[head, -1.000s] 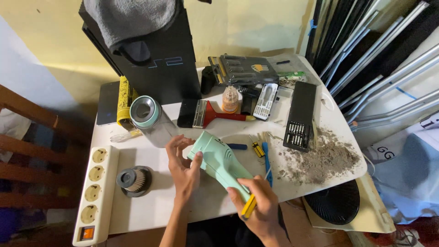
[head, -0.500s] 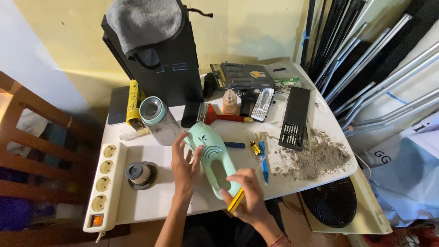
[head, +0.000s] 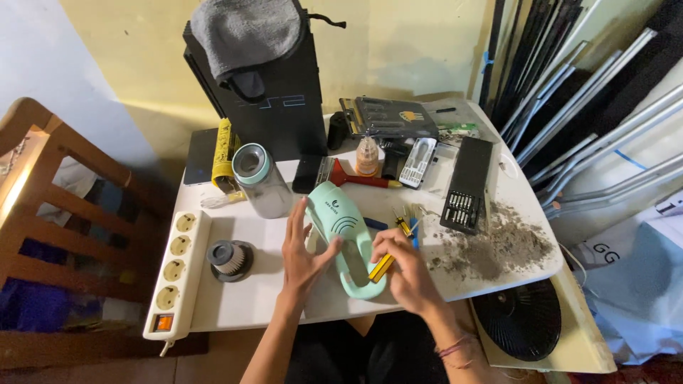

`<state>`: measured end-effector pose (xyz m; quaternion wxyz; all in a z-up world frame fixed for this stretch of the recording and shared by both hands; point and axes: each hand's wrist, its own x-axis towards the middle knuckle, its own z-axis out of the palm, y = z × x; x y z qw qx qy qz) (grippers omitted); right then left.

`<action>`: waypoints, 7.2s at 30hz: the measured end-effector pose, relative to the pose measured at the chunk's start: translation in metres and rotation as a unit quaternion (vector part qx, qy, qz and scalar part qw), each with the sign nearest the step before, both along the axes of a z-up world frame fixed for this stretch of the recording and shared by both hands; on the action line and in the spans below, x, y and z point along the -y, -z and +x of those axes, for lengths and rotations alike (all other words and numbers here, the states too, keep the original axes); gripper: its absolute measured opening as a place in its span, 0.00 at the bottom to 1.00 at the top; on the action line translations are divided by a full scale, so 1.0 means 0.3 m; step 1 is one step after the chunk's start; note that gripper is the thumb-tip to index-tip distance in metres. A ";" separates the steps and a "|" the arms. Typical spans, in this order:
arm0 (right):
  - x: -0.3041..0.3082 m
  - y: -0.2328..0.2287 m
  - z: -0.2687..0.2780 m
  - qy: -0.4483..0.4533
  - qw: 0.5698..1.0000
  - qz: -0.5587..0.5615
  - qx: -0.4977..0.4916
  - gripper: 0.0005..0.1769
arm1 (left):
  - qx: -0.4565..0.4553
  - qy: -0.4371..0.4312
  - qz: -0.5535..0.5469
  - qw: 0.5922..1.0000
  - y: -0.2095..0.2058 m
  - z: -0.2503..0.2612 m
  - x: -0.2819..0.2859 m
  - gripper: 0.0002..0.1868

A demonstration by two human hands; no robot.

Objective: Disassembling a handheld vacuum cleaner using screwdrivers on a workspace.

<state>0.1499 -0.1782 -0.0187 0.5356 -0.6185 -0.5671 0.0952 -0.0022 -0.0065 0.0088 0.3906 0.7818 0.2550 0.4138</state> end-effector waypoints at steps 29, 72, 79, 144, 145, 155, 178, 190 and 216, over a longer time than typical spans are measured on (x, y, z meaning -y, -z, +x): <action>-0.114 -0.119 -0.120 0.214 0.960 -0.179 -0.015 0.36 | -0.077 -0.037 0.055 0.995 -0.002 -0.008 0.005 0.38; -0.036 0.033 -0.077 -0.050 0.696 0.197 -0.688 0.27 | 0.099 0.259 -0.341 0.898 0.030 0.055 0.108 0.28; -0.033 -0.054 -0.089 -0.020 0.707 0.201 -0.678 0.18 | 0.096 0.255 -0.365 0.890 0.031 0.052 0.109 0.28; 0.044 0.123 -0.083 -0.242 0.749 0.192 -0.586 0.38 | 0.100 0.386 -0.390 0.830 0.107 0.014 0.068 0.25; 0.047 0.116 -0.087 -0.241 0.749 0.192 -0.586 0.38 | 0.100 0.386 -0.391 0.830 0.107 0.011 0.069 0.25; 0.003 0.100 -0.078 -0.218 0.675 0.151 -0.689 0.39 | 0.082 0.348 -0.376 0.855 0.136 0.011 0.059 0.22; -0.011 0.043 -0.104 -0.104 0.768 0.179 -0.607 0.37 | 0.040 0.331 -0.377 0.864 0.058 0.038 0.083 0.34; -0.117 0.004 -0.072 0.089 0.971 0.179 -0.128 0.26 | 0.160 0.302 -0.362 0.867 0.089 0.042 0.065 0.41; -0.152 -0.089 -0.119 0.163 0.948 0.124 0.243 0.16 | 0.112 0.166 -0.406 0.891 0.084 0.041 0.067 0.14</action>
